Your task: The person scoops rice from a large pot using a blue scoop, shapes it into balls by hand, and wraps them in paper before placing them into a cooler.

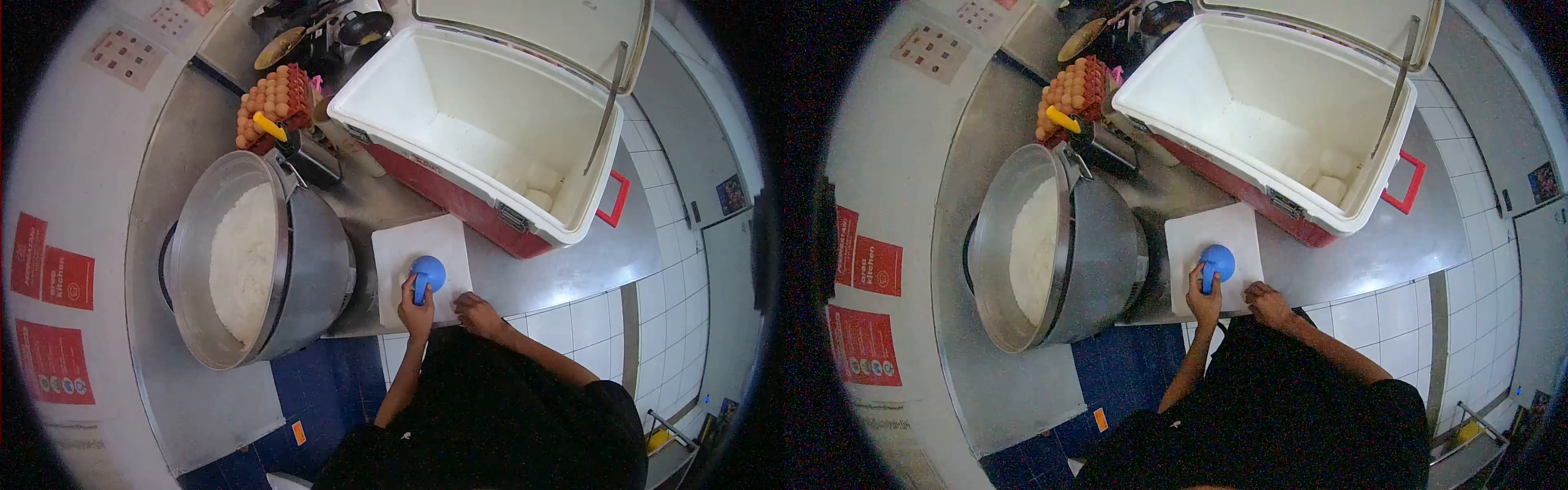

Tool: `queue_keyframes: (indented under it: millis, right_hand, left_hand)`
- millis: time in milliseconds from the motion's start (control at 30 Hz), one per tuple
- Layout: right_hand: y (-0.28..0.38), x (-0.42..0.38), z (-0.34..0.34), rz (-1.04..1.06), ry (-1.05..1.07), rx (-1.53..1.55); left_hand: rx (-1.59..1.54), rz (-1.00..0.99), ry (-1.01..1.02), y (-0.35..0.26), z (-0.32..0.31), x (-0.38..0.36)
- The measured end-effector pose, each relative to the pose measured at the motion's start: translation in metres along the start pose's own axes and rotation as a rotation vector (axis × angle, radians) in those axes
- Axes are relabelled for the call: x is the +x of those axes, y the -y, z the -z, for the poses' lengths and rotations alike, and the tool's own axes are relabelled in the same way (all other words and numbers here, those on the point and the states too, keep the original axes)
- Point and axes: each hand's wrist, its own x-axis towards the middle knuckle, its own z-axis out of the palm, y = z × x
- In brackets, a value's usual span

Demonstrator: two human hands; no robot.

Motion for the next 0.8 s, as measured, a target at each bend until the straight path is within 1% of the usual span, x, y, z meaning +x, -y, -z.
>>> queue_keyframes:
  millis: [33,100,133,200,233,300,333,400,433,467,500,533,567,600,633,700,733,767,800]
  right_hand:
    - [-0.001,-0.002,-0.002,0.002,0.000,-0.001]
    - [-0.002,0.000,0.000,-0.007,0.032,0.011]
    - [-0.003,0.001,0.002,-0.003,0.029,0.008]
    - [0.000,0.001,0.004,0.008,0.059,-0.033]
    - [0.000,0.002,0.004,0.012,0.063,-0.031]
    - [-0.004,0.002,0.000,-0.024,0.249,-0.123]
    - [-0.004,0.003,0.000,-0.024,0.243,-0.122]
    - [-0.001,0.000,0.003,0.031,0.145,-0.080]
    - [-0.001,-0.001,0.004,0.030,0.140,-0.079]
    - [0.000,-0.002,0.004,0.017,0.088,-0.069]
    - [0.000,-0.004,0.004,0.005,0.041,-0.058]
    - [-0.006,-0.004,0.002,0.008,0.046,-0.055]
    - [-0.014,-0.004,-0.003,0.034,0.051,-0.123]
    - [-0.020,-0.005,-0.006,0.062,0.060,-0.191]
    - [-0.022,-0.004,-0.002,0.069,0.077,-0.187]
    - [-0.025,0.003,0.015,0.061,0.226,-0.096]
    - [-0.026,0.006,0.013,0.072,0.238,-0.153]
    - [-0.024,0.007,0.014,0.084,0.256,-0.164]
    - [-0.023,0.017,0.014,0.118,0.206,-0.228]
  left_hand:
    - [-0.001,-0.001,-0.002,0.003,0.000,0.000]
    - [-0.028,-0.053,-0.104,-0.001,-0.003,0.007]
    - [-0.030,-0.057,-0.107,-0.002,-0.004,0.013]
    - [0.060,-0.184,-0.047,-0.006,0.000,0.022]
    - [0.062,-0.180,-0.051,-0.008,0.003,0.028]
    - [-0.105,-0.062,0.024,-0.029,0.021,0.038]
    - [-0.158,-0.154,-0.015,-0.046,0.035,0.043]
    - [-0.277,-0.111,-0.044,-0.080,0.074,0.050]
    - [-0.233,-0.150,-0.088,-0.106,0.101,0.051]
    - [-0.188,-0.186,-0.133,-0.139,0.134,0.050]
    - [0.024,-0.370,-0.199,-0.180,0.170,0.051]
    - [-0.028,-0.301,-0.285,-0.180,0.199,0.054]
    - [-0.080,-0.293,-0.387,-0.200,0.225,0.059]
    - [0.061,-0.253,-0.467,-0.219,0.249,0.071]
    - [0.203,-0.208,-0.544,-0.235,0.271,0.087]
    - [0.694,-0.097,-0.337,-0.245,0.311,0.127]
    - [0.690,-0.066,-0.344,-0.246,0.309,0.130]
    - [0.764,-0.287,-0.357,-0.248,0.303,0.133]
    - [0.831,-0.531,-0.372,-0.252,0.295,0.136]
